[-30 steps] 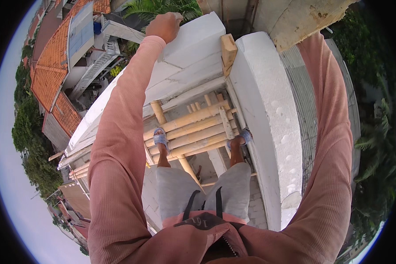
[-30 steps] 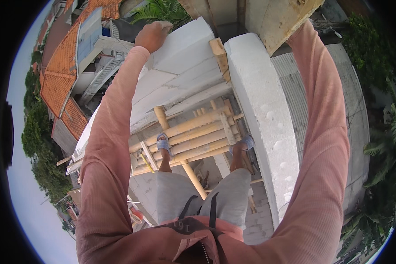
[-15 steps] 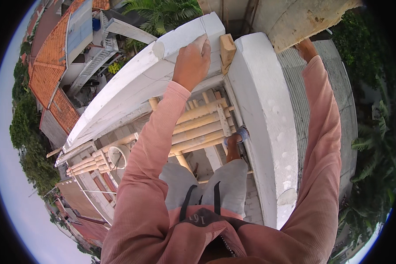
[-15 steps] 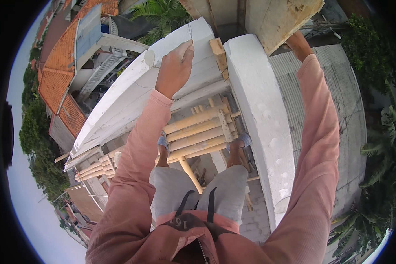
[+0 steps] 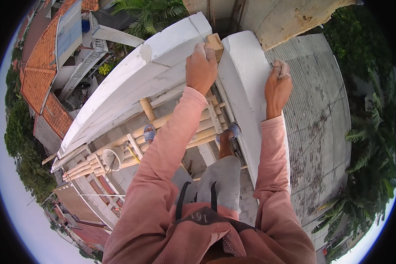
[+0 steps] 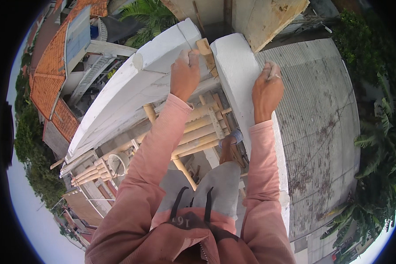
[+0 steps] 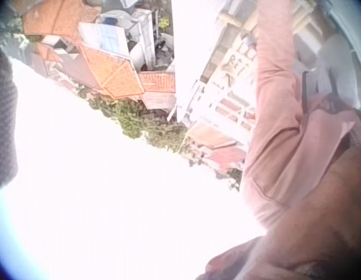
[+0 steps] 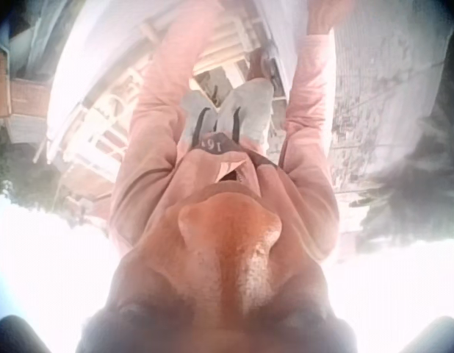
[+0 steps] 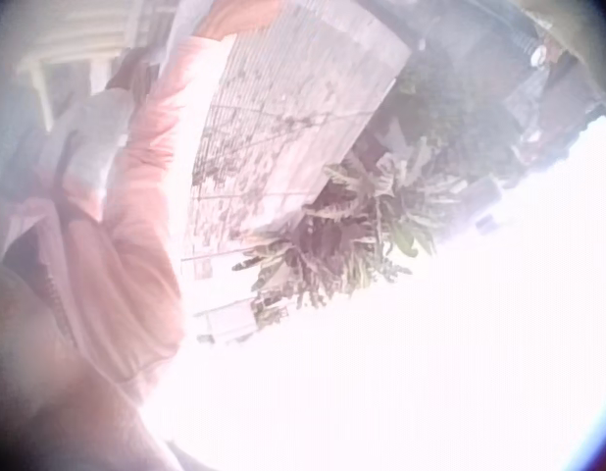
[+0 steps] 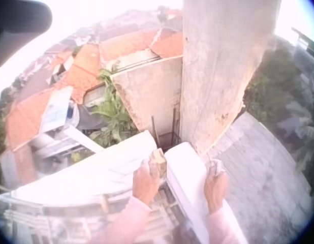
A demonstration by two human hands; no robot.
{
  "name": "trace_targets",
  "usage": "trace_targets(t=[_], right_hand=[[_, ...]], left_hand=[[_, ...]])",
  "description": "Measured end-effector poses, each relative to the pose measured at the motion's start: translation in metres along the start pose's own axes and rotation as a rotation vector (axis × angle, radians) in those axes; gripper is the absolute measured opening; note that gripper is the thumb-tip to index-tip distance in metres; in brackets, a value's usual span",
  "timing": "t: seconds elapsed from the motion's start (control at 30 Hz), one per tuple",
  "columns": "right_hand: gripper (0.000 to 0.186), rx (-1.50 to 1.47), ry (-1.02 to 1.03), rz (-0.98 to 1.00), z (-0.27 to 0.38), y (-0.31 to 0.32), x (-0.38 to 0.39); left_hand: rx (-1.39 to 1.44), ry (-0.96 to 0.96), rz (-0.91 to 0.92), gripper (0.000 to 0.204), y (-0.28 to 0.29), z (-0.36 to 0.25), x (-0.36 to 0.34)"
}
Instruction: The person constructs a wall by receiving wooden boards from another person, placing a wooden beam, and securing nails with a hammer while working on a bamboo scaffold.
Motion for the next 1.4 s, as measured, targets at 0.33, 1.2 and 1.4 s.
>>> trace_targets(t=[0.33,1.2,1.4], right_hand=[[0.024,0.132,0.055,-0.111,0.034,0.002,0.009],[0.022,-0.029,-0.029,-0.037,0.034,0.001,0.011],[0.019,-0.053,0.011,-0.087,0.022,0.005,0.010]], left_hand=[[0.101,-0.029,-0.020,0.036,0.010,-0.003,0.013],[0.357,-0.025,-0.140,0.031,-0.038,0.003,0.017],[1.157,0.352,0.142,0.022,-0.088,-0.014,0.017]])
Point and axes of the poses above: each hand's wrist, its own x-axis away from the middle knuckle, its own y-axis out of the back of the hand, z = x × y, the point moved 9 cm from there along -x, towards the middle knuckle, and after that the axes turned 1 degree about x, right-handed, at the moved point
